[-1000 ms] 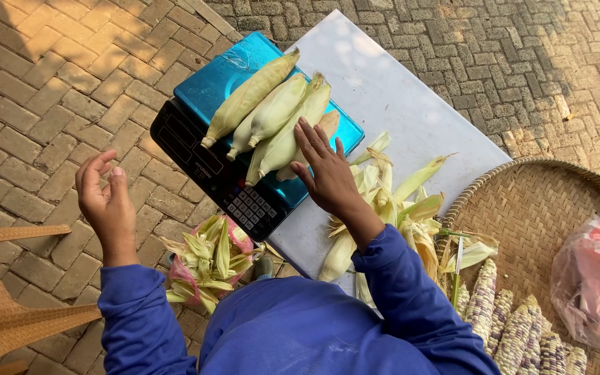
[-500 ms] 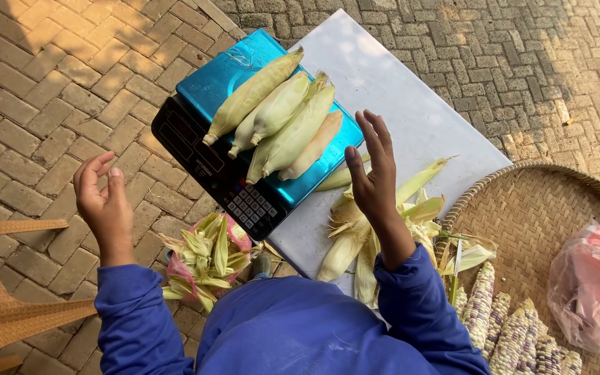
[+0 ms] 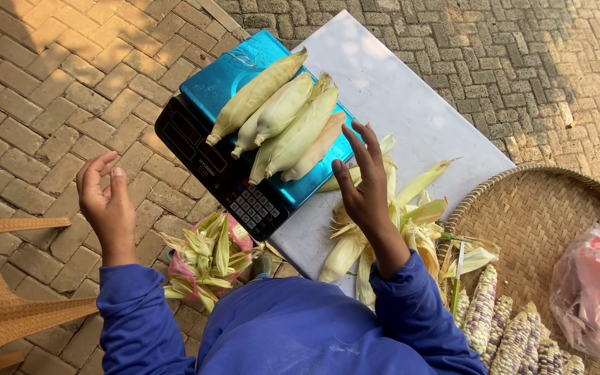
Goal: Husking and weighing corn ears on a digital scale.
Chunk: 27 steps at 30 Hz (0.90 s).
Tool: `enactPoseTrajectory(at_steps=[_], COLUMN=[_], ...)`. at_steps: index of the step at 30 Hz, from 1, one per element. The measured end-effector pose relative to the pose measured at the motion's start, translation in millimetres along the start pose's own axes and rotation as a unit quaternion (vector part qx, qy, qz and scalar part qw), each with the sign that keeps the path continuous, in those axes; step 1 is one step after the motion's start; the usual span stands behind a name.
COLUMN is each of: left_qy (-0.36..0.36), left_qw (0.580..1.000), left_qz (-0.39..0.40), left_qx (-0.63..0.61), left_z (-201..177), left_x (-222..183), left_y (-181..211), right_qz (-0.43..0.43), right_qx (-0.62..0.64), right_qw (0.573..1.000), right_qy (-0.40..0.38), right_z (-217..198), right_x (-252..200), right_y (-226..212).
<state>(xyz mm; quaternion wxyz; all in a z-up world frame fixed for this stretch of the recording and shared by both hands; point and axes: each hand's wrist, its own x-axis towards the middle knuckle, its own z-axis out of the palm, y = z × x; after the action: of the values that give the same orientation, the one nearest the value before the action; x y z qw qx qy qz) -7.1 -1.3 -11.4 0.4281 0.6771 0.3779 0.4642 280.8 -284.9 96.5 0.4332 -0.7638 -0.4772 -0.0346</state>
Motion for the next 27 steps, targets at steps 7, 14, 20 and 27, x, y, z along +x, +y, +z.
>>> enactPoseTrajectory(at_steps=[7, 14, 20, 27], left_qy=[0.007, 0.002, -0.004, -0.078], left_qw=[1.0, 1.0, 1.0, 0.994], left_qz=[-0.014, -0.004, -0.003, 0.063], left_qx=[0.015, 0.025, 0.02, 0.045], left_z=[-6, -2, 3, 49], left_x=[-2, 3, 7, 32], left_y=[-6, -2, 5, 41], right_qz=[0.021, 0.049, 0.066, 0.077], right_qx=[-0.002, 0.027, 0.031, 0.041], right_qw=[1.0, 0.997, 0.995, 0.993], right_qy=[0.008, 0.047, 0.073, 0.076], right_z=[-1, -15, -24, -21], right_x=[-11, -21, -33, -32], right_y=[10, 21, 39, 30])
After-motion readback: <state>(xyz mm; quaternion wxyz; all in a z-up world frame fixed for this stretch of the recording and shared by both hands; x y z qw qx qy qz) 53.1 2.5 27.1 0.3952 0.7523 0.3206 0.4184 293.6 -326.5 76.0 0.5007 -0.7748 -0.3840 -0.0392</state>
